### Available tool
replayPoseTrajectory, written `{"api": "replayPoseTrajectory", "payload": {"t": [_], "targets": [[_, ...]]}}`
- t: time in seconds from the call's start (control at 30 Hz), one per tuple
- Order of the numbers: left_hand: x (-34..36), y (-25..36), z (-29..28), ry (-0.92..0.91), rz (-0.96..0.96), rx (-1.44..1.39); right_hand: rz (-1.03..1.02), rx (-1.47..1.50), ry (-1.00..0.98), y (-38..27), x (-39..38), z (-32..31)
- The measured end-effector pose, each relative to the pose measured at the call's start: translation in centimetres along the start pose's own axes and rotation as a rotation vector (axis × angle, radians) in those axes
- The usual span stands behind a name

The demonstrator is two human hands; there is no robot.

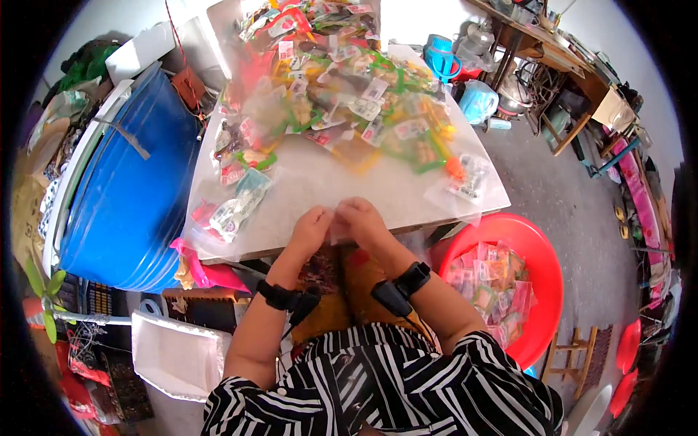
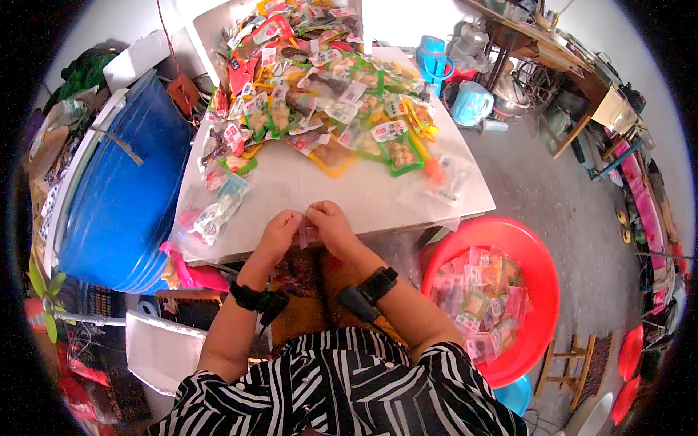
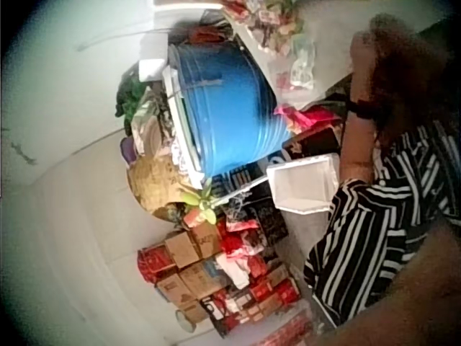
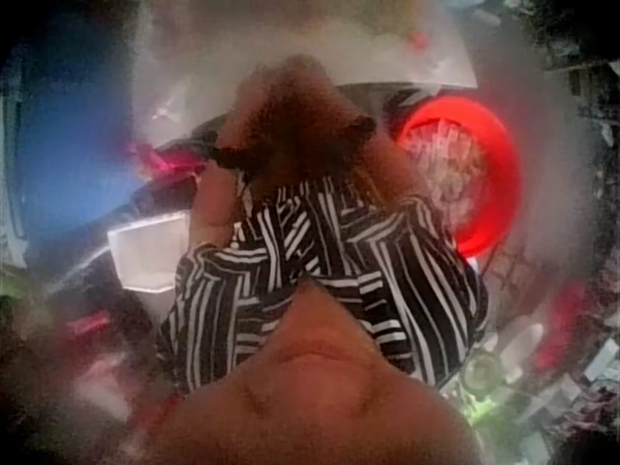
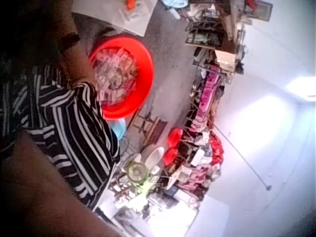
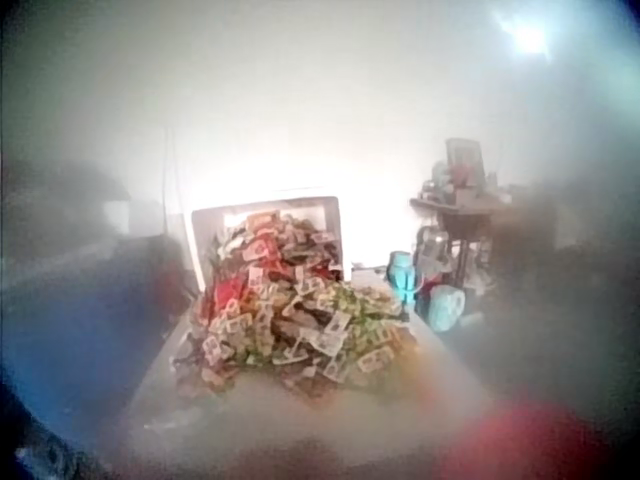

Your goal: The person sorts through a pile of small packaged food items on a table by hand, placing some into a red basin on the floor, and later uses a yellow pole to move items across the table surface.

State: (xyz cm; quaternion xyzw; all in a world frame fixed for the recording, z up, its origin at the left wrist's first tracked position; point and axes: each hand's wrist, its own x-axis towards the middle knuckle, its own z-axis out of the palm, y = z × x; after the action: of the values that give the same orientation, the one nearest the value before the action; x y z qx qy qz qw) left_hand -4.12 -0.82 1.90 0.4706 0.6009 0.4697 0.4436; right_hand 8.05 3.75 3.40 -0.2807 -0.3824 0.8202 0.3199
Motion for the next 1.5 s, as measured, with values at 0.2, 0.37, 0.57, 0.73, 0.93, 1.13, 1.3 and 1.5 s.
{"api": "replayPoseTrajectory", "payload": {"t": [0.2, 0.37, 0.57, 0.73, 0.93, 1.13, 1.3, 1.5], "targets": [[-0.3, 0.7, -0.1, -0.09, -0.015, -0.142, -0.045, -0.012, 0.03, 1.1, 0.9, -0.8], [-0.5, 2.0, 0.0, -0.11, -0.154, -0.256, -0.021, 0.006, -0.048, 0.3, 0.4, -0.7], [-0.1, 1.6, 0.7, -0.048, -0.108, -0.151, -0.014, -0.07, -0.068, -0.3, 0.0, 0.3], [0.1, 1.3, 1.4, 0.006, -0.057, -0.129, -0.021, -0.126, 0.008, -0.4, 0.1, 0.2], [-0.5, 1.6, 0.9, 0.045, -0.051, -0.342, -0.022, -0.051, 0.043, -0.9, 0.1, 0.8], [-0.7, 2.6, -0.1, 0.564, 0.347, 0.293, -0.08, -0.205, 0.174, -0.9, 1.2, 0.1], [-0.7, 2.4, 0.1, 0.56, 0.383, 0.649, -0.419, -1.165, 0.06, -0.8, 3.7, -2.0], [-0.6, 0.5, 1.9, 0.49, 0.267, 0.68, -0.986, -1.444, 0.397, -2.8, 9.9, -3.9]]}}
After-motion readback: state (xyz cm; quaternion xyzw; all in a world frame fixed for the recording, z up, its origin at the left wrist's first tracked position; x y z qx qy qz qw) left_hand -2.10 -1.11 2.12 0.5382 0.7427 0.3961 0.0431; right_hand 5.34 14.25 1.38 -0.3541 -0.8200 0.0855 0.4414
